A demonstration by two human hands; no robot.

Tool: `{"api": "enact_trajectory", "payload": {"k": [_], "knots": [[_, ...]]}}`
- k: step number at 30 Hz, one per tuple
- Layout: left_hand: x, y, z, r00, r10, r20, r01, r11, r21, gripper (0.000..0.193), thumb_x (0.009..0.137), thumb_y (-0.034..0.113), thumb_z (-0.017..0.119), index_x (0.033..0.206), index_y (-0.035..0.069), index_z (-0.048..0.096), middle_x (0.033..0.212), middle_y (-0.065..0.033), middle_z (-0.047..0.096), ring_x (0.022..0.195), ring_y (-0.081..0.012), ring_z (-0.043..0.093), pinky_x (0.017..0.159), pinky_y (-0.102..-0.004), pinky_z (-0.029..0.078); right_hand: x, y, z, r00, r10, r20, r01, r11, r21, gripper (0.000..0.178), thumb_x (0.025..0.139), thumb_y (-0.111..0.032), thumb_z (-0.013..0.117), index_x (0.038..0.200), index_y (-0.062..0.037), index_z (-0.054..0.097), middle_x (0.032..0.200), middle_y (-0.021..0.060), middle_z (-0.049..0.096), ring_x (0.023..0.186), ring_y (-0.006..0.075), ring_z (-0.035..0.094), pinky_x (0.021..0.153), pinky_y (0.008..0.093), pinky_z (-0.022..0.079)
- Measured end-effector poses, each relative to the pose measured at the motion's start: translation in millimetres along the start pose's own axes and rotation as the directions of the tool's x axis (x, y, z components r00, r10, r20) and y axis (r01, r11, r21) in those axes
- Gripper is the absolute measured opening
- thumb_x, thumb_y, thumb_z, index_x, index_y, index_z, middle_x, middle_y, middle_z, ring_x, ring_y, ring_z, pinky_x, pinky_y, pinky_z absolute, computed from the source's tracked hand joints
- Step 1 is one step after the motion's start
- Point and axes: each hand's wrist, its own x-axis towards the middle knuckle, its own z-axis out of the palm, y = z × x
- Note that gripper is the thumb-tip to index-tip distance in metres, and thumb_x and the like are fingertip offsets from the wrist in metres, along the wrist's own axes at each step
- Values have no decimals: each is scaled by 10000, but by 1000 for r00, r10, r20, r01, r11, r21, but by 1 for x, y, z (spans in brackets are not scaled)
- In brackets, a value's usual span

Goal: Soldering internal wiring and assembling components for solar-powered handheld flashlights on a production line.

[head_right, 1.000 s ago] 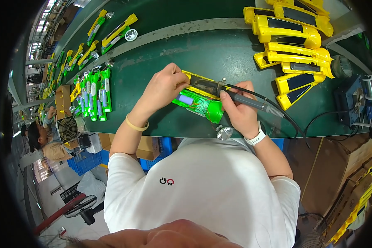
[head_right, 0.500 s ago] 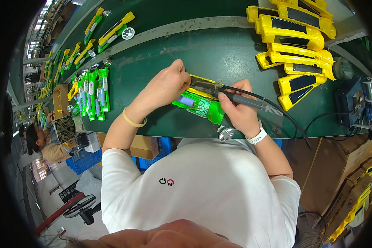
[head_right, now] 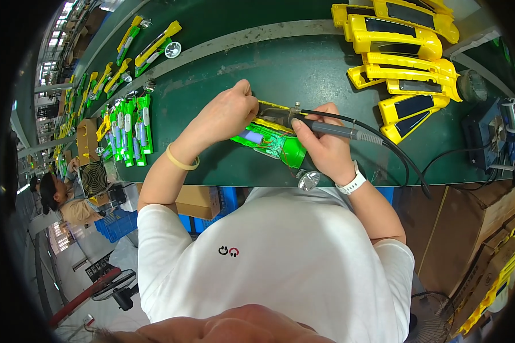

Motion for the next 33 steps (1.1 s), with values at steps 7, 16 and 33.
{"api": "enact_trajectory", "payload": {"k": [7, 16, 33], "knots": [[3, 4, -4, 1000, 15, 6, -15, 1000, 17, 27, 707, 17, 589, 721, 1, 606, 817, -152, 494, 738, -312, 550, 671, -374, 466, -27, -19, -41, 959, -58, -278, 125, 966, 227, 164, 884, -99, 528, 947, -42, 387, 705, 53, 515, 545, 104, 527, 474, 193, 394], [1, 6, -6, 999, 38, 14, -38, 999, 16, 31, 699, 26, 613, 726, 9, 611, 784, -135, 477, 735, -296, 533, 669, -362, 459, 19, -50, -165, 665, -400, -630, 512, 859, -5, 279, 952, -255, 433, 1142, -99, 302, 1015, 174, 564, 834, 297, 640, 483, 295, 518], [-6, 10, -8, 1000, 0, 25, -1, 999, 40, 54, 711, 49, 606, 721, -1, 621, 805, -137, 493, 758, -292, 546, 694, -356, 469, 139, -50, -256, 790, -534, -302, 448, 838, -311, 370, 922, -319, 497, 1154, -71, 348, 1009, 137, 608, 921, 207, 634, 650, 272, 542]]}}
